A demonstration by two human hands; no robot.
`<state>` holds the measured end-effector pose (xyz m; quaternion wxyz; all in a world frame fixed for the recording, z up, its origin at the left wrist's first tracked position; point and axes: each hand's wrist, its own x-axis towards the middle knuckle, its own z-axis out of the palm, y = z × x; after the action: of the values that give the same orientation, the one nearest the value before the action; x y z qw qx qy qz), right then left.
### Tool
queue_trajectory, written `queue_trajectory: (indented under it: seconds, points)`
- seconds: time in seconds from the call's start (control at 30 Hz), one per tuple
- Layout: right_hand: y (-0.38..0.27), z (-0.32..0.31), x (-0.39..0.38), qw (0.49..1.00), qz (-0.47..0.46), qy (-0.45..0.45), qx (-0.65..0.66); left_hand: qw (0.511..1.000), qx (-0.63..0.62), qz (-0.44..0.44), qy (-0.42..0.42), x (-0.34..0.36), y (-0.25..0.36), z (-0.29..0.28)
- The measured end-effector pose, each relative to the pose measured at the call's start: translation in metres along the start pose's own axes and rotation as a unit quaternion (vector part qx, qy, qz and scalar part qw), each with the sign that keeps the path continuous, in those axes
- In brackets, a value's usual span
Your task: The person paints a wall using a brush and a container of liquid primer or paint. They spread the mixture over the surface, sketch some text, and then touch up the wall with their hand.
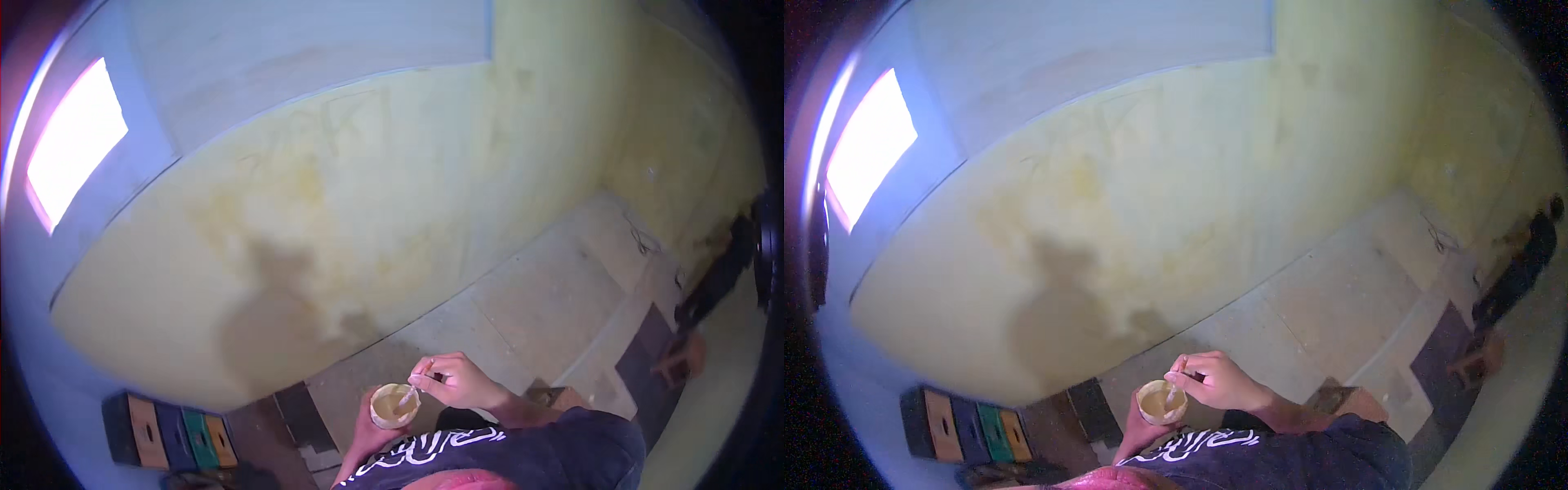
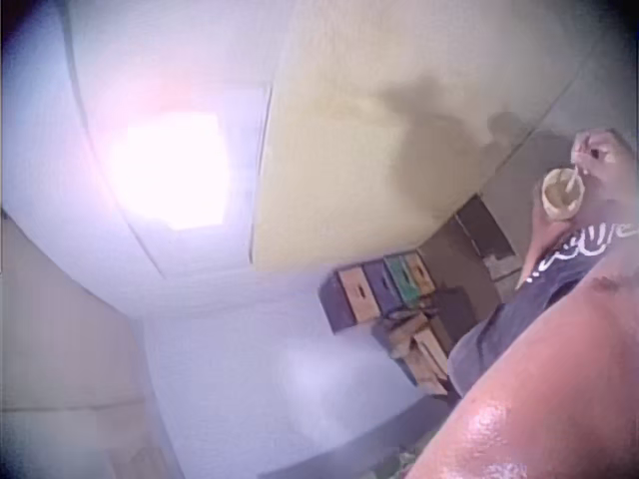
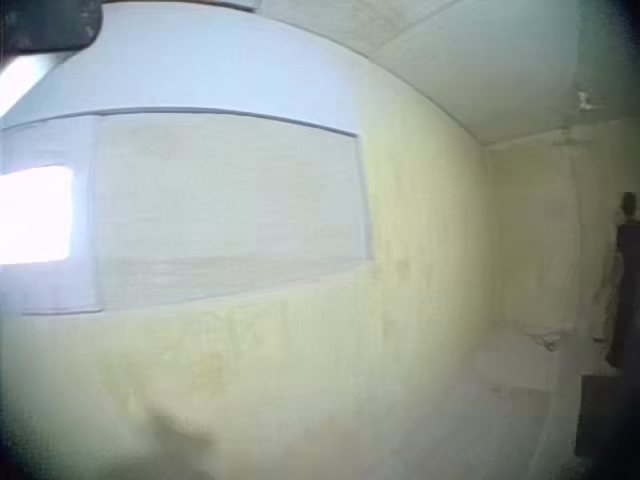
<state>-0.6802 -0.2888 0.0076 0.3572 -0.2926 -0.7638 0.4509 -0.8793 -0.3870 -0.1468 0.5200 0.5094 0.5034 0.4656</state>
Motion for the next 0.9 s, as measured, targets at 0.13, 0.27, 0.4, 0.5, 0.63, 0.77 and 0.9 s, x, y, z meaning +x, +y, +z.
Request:
queue_trajectory:
  seconds: [0.13,0.27,0.4,0.5,0.63,0.77,0.9]
  points:
    - [0.004,0.013,-0.025,0.996,0.016,0.085,0.01,0.995,-0.029,-0.018,-0.095,0.016,-0.007,-0.014]
    - [0.006,0.023,-0.051,0.992,0.08,0.092,-0.045,0.988,-0.048,-0.001,-0.147,0.024,0.002,-0.012]
    - [-0.004,0.039,-0.062,0.981,0.118,0.125,-0.092,0.976,-0.05,-0.027,-0.209,0.033,0.012,-0.014]
    - [-0.03,0.054,-0.06,0.963,0.215,0.115,-0.113,0.983,0.022,0.027,-0.179,0.026,0.004,-0.031]
    - [-0.048,0.088,-0.059,0.963,0.189,0.161,-0.106,0.98,-0.032,0.008,-0.196,0.019,0.019,-0.048]
    - [-0.09,0.142,-0.068,0.952,0.205,0.189,-0.13,0.964,0.117,0.045,-0.233,-0.016,0.067,-0.076]
    - [-0.12,0.171,-0.059,0.949,0.165,0.217,-0.161,0.925,0.172,0.112,-0.32,-0.007,0.062,-0.099]
